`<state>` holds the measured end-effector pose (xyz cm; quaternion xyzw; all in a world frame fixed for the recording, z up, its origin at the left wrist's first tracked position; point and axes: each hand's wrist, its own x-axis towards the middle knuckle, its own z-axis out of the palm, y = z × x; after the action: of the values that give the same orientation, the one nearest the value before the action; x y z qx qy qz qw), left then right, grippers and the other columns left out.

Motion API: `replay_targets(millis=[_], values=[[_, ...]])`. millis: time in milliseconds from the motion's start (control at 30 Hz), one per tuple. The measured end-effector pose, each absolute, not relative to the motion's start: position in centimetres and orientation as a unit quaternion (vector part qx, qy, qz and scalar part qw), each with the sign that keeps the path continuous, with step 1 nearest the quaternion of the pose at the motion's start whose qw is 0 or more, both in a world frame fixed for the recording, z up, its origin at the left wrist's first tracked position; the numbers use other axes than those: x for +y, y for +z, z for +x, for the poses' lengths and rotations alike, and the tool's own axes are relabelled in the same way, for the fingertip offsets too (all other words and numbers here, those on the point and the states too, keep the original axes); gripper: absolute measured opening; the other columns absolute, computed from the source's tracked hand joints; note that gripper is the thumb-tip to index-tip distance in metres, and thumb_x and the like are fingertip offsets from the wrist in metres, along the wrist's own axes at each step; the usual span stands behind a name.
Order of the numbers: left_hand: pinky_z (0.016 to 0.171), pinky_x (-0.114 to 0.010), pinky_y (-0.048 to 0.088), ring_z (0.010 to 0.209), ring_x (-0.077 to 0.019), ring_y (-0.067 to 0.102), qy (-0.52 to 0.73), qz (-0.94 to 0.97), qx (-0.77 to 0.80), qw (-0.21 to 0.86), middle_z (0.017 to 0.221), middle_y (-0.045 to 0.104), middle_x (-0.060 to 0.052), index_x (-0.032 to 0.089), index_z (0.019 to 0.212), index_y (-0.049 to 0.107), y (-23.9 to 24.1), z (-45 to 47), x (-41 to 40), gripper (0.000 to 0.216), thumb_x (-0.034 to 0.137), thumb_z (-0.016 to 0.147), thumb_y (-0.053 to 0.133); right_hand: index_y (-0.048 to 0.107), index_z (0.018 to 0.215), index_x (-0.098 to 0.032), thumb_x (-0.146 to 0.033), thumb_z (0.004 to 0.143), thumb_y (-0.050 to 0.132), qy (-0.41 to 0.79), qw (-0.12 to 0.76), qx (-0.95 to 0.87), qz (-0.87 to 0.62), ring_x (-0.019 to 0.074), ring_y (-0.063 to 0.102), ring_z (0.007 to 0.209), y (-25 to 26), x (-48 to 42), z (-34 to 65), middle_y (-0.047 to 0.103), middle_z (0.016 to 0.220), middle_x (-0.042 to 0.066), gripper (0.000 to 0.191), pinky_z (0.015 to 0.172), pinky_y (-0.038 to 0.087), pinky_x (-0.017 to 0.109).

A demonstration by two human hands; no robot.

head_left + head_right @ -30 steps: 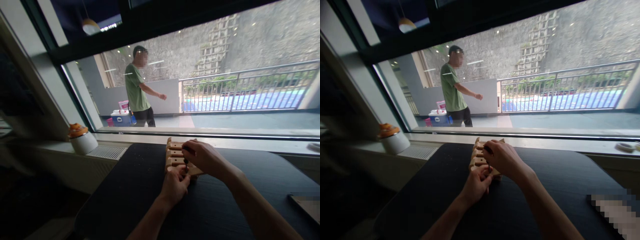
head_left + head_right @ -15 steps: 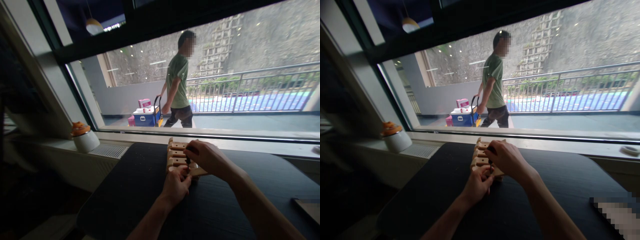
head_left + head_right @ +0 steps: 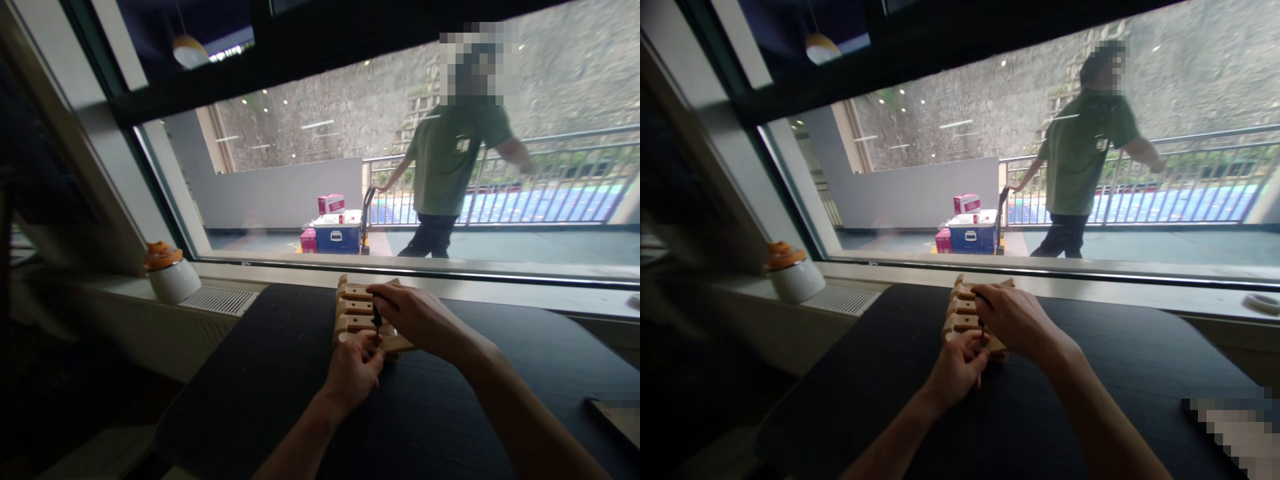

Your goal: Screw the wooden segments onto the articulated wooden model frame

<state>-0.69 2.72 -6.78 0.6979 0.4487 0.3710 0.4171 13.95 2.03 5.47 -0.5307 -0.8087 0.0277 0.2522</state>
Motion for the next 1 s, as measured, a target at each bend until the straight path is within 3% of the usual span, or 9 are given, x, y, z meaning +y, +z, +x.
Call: replay_targets(millis=[400,700,1000], values=[[0.038,-0.017,0.034,0.035,-0.0097,0.048,0.369,0.693,0.452,0.423,0.043,0.052,0.006,0.019,0.111,0.061,-6.79,-0.58,2.78,0.03,0.031,0.084,0.056,0.066,0.108,-0.023,-0.03,0.091,0.041,0.013,0.259,-0.803,-0.537,0.0206,0.065,0.086,5.42,2.13,14.5,0.071,0.098,0.006,0.031,0.072,0.042,0.027],[0.038,-0.017,0.035,0.035,-0.0102,0.049,0.368,0.692,0.458,0.419,0.043,0.052,0.006,0.018,0.109,0.061,-6.83,-0.57,2.61,0.029,0.031,0.083,0.056,0.064,0.086,-0.021,-0.042,0.09,0.045,-0.001,0.245,-0.789,-0.563,0.0167,0.06,0.063,5.42,2.28,14.52,0.067,0.071,0.004,0.029,0.055,0.034,0.024],[0.041,-0.018,0.036,0.035,-0.0095,0.048,0.381,0.7,0.458,0.393,0.042,0.052,0.006,0.019,0.107,0.063,-7.13,-0.6,2.85,0.027,0.03,0.083,0.057,0.065,0.103,-0.024,-0.035,0.093,0.04,0.027,0.249,-0.803,-0.541,0.0196,0.065,0.082,5.68,1.84,14.02,0.072,0.092,0.005,0.029,0.067,0.04,0.025]])
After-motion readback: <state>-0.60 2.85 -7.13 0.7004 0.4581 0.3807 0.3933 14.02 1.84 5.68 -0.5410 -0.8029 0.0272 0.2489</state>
